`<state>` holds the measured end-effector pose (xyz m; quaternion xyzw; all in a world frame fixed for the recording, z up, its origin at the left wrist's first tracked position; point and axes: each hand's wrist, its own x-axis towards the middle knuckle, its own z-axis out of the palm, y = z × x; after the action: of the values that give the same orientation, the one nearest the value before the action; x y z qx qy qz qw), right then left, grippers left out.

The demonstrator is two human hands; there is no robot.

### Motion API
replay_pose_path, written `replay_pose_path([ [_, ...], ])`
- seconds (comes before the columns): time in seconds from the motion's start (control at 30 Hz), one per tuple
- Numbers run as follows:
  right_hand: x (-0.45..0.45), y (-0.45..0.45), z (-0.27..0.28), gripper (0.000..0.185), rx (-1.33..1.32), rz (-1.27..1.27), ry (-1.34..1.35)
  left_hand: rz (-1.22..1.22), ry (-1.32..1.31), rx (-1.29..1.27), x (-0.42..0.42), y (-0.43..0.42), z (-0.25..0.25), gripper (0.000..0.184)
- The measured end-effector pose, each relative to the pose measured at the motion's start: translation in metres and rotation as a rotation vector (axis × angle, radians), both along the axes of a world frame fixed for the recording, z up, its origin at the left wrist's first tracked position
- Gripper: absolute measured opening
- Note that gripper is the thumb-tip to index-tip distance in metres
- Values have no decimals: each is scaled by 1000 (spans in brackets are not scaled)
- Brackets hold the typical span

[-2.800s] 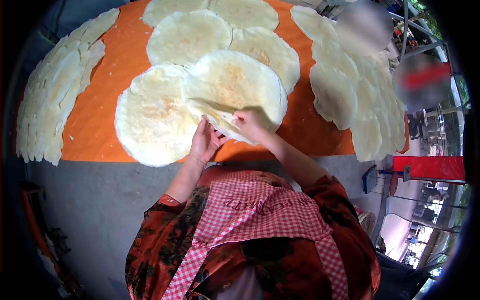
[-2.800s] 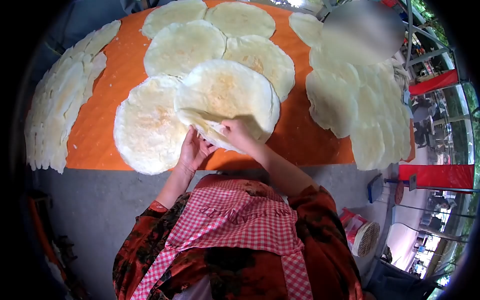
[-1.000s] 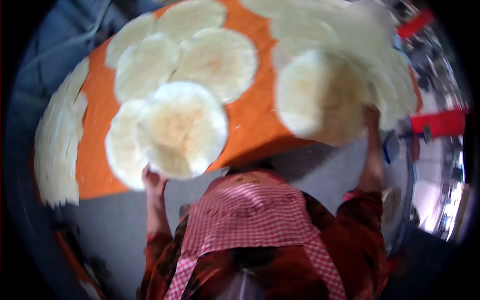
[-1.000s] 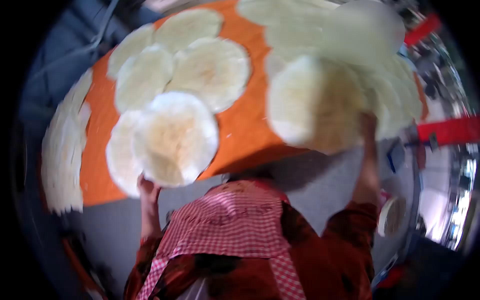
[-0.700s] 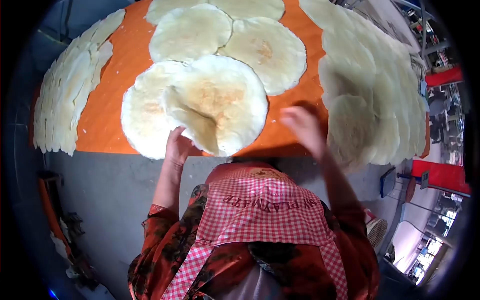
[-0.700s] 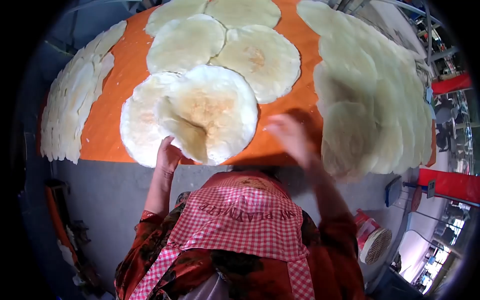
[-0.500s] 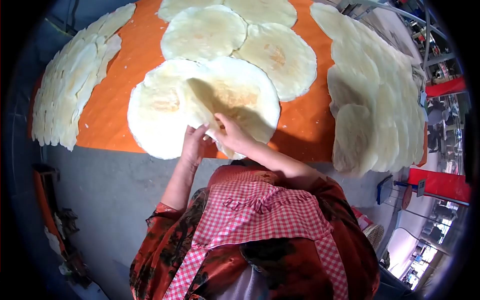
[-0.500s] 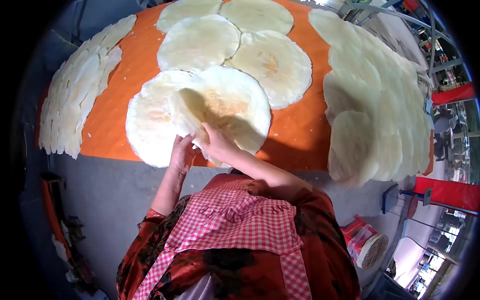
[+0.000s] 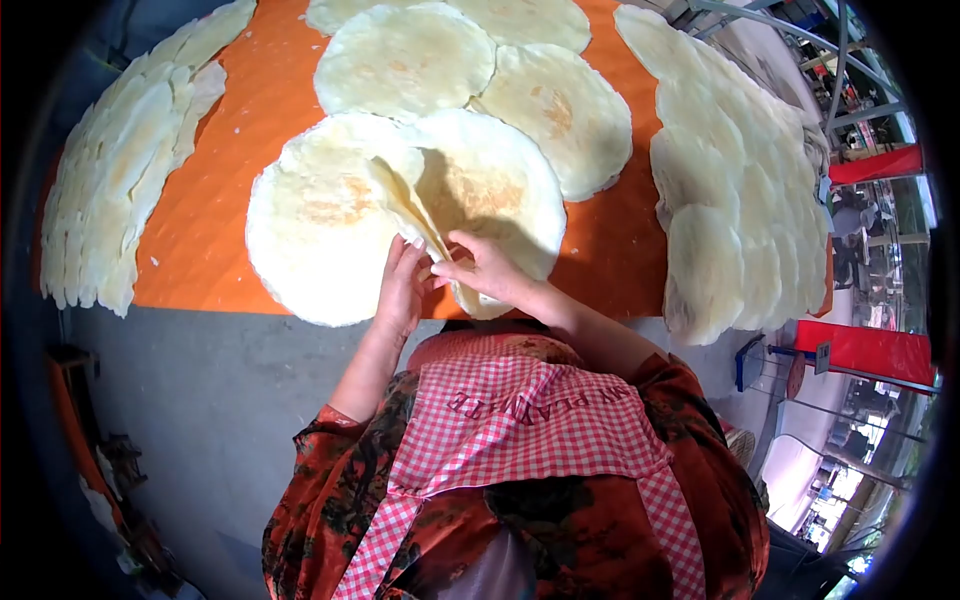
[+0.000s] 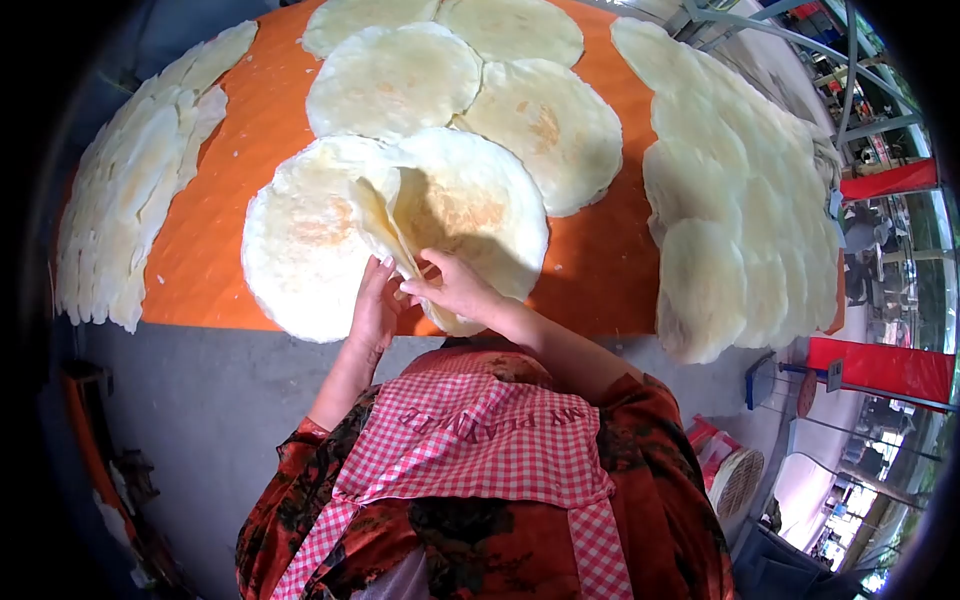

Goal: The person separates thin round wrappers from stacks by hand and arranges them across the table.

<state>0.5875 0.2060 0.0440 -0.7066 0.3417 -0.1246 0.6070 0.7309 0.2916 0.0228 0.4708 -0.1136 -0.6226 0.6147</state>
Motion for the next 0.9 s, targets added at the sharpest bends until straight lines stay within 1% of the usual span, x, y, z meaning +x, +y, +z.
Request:
replay_pose_path([
  [0.03, 0, -1, 1, 49, -9, 11, 0, 0, -19, 22, -1, -2, 1, 44],
  [0.07, -1, -1, -19, 50, -203, -19, 48, 1, -39, 44, -1, -4, 1, 45],
  [0.17, -5, -11, -16, 47, -19, 38, -51, 29, -86, 104, -6, -9, -1, 45],
  [0.27, -10, -15, -29, 41, 67, 33, -142, 23, -124, 122, -9, -14, 3, 45],
  [0.37, -15, -18, -16, 35, 297, -11, -109, 7, -164, 136, -9, -19, 6, 44],
  [0.4, -15, -19, -31, 31, 287, -25, -167, 8, -170, 144, -9, -20, 7, 44],
  [0.5, -22, -27, -52, 30, 312, -15, -131, -23, -204, 156, -10, -23, 9, 44],
  [0.53, -22, -23, -55, 27, 335, -62, -215, -13, -229, 183, -12, -24, 10, 43],
  [0.6, -17, -21, -73, 22, 155, -45, -157, 5, -283, 232, -18, -29, 14, 42],
  [0.63, -10, -20, -56, 20, 62, -39, -127, 13, -310, 254, -21, -31, 16, 42],
  [0.67, -10, -15, -37, 12, -28, -89, 2, 50, -382, 241, -24, -32, 11, 36],
  [0.7, -2, -11, -9, 16, 78, -87, 142, 87, -465, 216, -21, -29, -16, 31],
  [0.73, 9, -2, -54, 17, -221, -178, -95, 113, -540, 178, -16, -26, -39, 26],
  [0.77, 11, -2, -7, 18, 206, -202, -30, 151, -591, 242, -15, -24, -31, 18],
  [0.8, 16, -6, -19, 19, -13, -184, 0, 194, -663, 237, -5, -27, -46, 18],
  [0.83, 16, -19, -31, 20, -220, -158, 40, 177, -775, 316, 8, -28, -51, 19],
  [0.9, -5, -68, -19, 20, -368, -253, 16, 252, -565, 303, 37, -22, -32, 21],
])
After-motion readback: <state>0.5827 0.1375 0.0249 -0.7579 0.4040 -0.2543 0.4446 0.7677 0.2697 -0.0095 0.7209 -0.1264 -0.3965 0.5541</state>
